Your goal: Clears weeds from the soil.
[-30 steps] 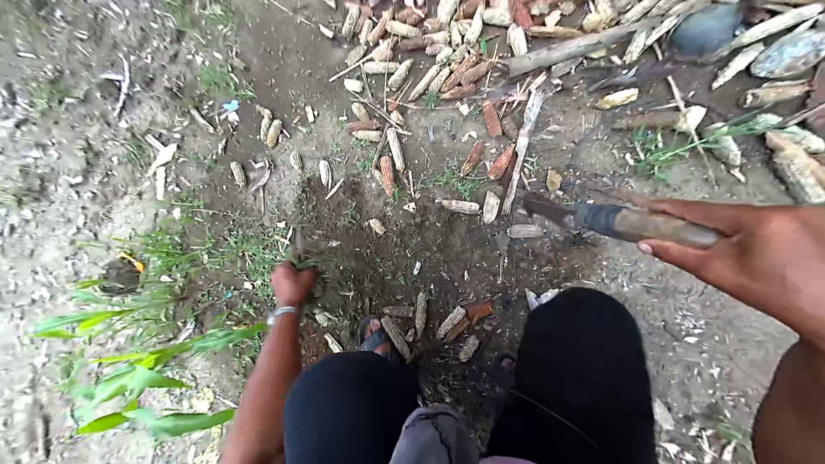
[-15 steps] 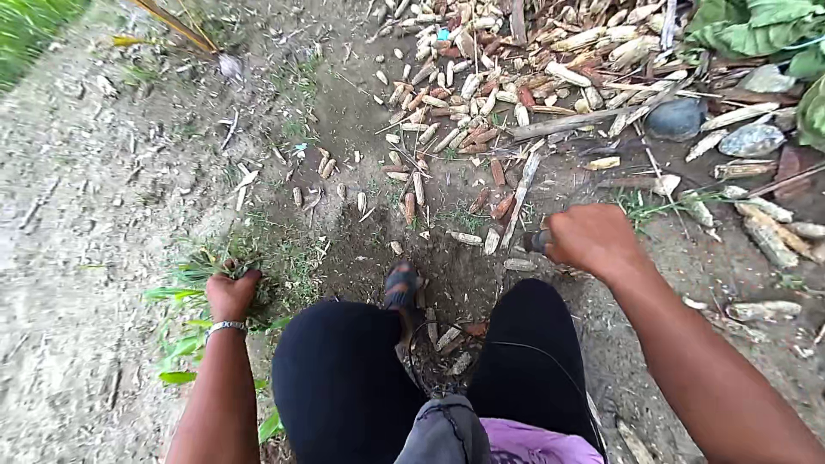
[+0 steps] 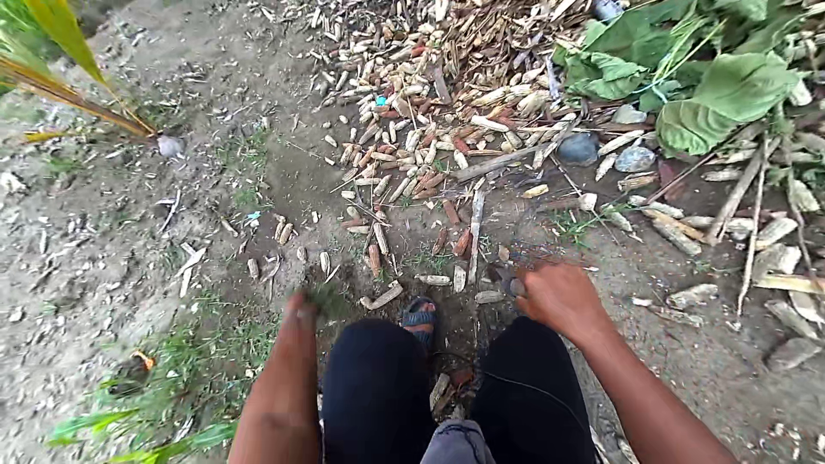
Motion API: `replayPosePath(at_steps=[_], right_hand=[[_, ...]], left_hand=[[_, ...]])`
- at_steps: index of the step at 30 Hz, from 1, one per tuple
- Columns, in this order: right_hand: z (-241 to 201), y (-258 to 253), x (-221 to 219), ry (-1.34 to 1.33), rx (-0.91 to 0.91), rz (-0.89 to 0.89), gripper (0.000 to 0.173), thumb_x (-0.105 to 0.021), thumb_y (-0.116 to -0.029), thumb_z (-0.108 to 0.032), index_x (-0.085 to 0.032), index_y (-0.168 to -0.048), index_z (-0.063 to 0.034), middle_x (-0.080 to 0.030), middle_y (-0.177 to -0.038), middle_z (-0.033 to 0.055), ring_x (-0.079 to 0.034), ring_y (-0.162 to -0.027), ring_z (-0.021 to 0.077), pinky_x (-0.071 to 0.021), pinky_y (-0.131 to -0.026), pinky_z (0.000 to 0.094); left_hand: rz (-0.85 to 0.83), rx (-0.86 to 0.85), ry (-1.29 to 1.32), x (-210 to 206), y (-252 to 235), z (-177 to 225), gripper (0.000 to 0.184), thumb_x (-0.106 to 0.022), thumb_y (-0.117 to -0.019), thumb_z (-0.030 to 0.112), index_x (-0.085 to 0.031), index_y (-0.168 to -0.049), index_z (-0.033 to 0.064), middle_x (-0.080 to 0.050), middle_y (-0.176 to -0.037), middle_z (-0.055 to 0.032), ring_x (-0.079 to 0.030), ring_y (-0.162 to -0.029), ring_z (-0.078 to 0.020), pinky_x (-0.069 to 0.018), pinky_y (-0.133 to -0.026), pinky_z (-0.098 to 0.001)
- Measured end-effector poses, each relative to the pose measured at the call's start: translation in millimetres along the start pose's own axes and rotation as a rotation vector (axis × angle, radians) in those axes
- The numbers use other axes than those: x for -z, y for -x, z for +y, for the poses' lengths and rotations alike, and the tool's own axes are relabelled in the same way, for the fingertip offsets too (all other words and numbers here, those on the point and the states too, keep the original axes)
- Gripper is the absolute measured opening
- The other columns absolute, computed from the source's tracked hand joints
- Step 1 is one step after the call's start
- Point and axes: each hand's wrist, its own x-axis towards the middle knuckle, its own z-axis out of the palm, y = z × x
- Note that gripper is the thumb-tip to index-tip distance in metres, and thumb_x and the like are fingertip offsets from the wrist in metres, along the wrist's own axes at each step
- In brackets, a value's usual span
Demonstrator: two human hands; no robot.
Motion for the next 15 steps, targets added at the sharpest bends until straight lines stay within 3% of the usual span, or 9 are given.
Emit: replayPosePath(at_steps=[1, 3, 4, 6, 7, 9, 11, 13, 15], right_hand=[[2.1, 3.0, -4.5, -0.009, -0.008, 0.038, 0.032, -0.074, -0.0847, -0.031, -0.072, -0.099, -0.0023, -0.070, -0.089, 0.0239, -0.069, -0.085, 0.0458, -0.0506, -0.071, 0.0643], [10.5, 8.4, -15.1, -0.024, -0.026, 0.128, 0.034, -0.078, -0.0826, -0.033, -0.074, -0.098, -0.0034, -0.070, -0.087, 0.0244, -0.069, -0.080, 0.0470, -0.0509, -0.067, 0.0655], [16.3, 10.9, -20.8, -0.030, -0.037, 0.176, 0.034, -0.080, -0.0811, -0.034, -0.075, -0.098, -0.0043, -0.070, -0.086, 0.0243, -0.069, -0.077, 0.0474, -0.0508, -0.064, 0.0659], [29.6, 20.9, -34.5, -0.051, -0.065, 0.251, 0.037, -0.081, -0.0792, -0.037, -0.075, -0.098, -0.0055, -0.069, -0.084, 0.0245, -0.068, -0.071, 0.0484, -0.0493, -0.057, 0.0670], [36.5, 28.2, -40.8, -0.069, -0.083, 0.273, 0.039, -0.079, -0.0794, -0.039, -0.076, -0.101, -0.0065, -0.070, -0.085, 0.0247, -0.067, -0.070, 0.0490, -0.0487, -0.056, 0.0678], [47.4, 48.0, -52.8, -0.117, -0.117, 0.288, 0.045, -0.077, -0.0800, -0.041, -0.076, -0.109, -0.0063, -0.070, -0.088, 0.0268, -0.067, -0.071, 0.0513, -0.0474, -0.056, 0.0695], [55.4, 70.5, -64.1, -0.202, -0.173, 0.187, 0.051, -0.076, -0.0846, -0.040, -0.073, -0.121, -0.0048, -0.070, -0.099, 0.0304, -0.067, -0.079, 0.0542, -0.0478, -0.062, 0.0723], [63.9, 92.0, -81.8, -0.274, -0.221, 0.070, 0.056, -0.077, -0.0869, -0.038, -0.068, -0.130, -0.0032, -0.069, -0.108, 0.0320, -0.068, -0.087, 0.0546, -0.0493, -0.069, 0.0726], [70.0, 110.1, -105.7, -0.311, -0.267, 0.020, 0.060, -0.077, -0.0874, -0.039, -0.065, -0.134, -0.0024, -0.069, -0.112, 0.0314, -0.069, -0.091, 0.0529, -0.0520, -0.072, 0.0709]], left_hand=[[-0.141, -0.053, 0.099, -39.6, 9.1, 44.3, 0.042, -0.041, -0.1109, 0.032, -0.048, -0.139, 0.0010, -0.060, -0.120, -0.0180, -0.061, -0.100, -0.0256, -0.0544, -0.084, -0.0461], [-0.500, -0.211, 0.154, -101.4, 27.8, 122.0, 0.051, -0.042, -0.1095, 0.043, -0.040, -0.152, 0.0149, -0.057, -0.142, -0.0139, -0.065, -0.115, -0.0300, -0.0589, -0.089, -0.0501], [-0.670, -0.304, 0.113, -128.3, 40.0, 156.8, 0.056, -0.040, -0.1103, 0.044, -0.027, -0.160, 0.0216, -0.045, -0.157, -0.0131, -0.061, -0.127, -0.0337, -0.0585, -0.093, -0.0534], [-0.807, -0.496, -0.068, -177.2, 58.2, 201.9, 0.067, -0.045, -0.1087, 0.039, -0.014, -0.167, 0.0288, -0.030, -0.167, -0.0139, -0.051, -0.139, -0.0392, -0.0554, -0.095, -0.0621], [-0.767, -0.593, -0.178, -199.0, 57.5, 207.5, 0.069, -0.053, -0.1064, 0.035, -0.020, -0.167, 0.0264, -0.033, -0.167, -0.0131, -0.050, -0.140, -0.0385, -0.0541, -0.096, -0.0638], [-0.643, -0.804, -0.417, -236.1, 26.1, 188.7, 0.063, -0.063, -0.1028, 0.026, -0.039, -0.159, 0.0107, -0.041, -0.161, -0.0171, -0.051, -0.140, -0.0352, -0.0516, -0.104, -0.0589], [-0.563, -0.902, -0.721, -254.6, -28.3, 133.5, 0.057, -0.067, -0.0995, 0.025, -0.052, -0.148, 0.0010, -0.046, -0.155, -0.0274, -0.049, -0.141, -0.0409, -0.0436, -0.114, -0.0589], [-0.467, -0.764, -0.978, -250.1, -76.2, 53.6, 0.065, -0.070, -0.0984, 0.040, -0.052, -0.151, 0.0072, -0.035, -0.160, -0.0317, -0.041, -0.144, -0.0516, -0.0383, -0.115, -0.0682], [-0.331, -0.545, -1.107, -232.0, -107.9, -18.3, 0.081, -0.063, -0.0979, 0.058, -0.036, -0.162, 0.0183, -0.021, -0.166, -0.0349, -0.025, -0.148, -0.0627, -0.0317, -0.108, -0.0818]])
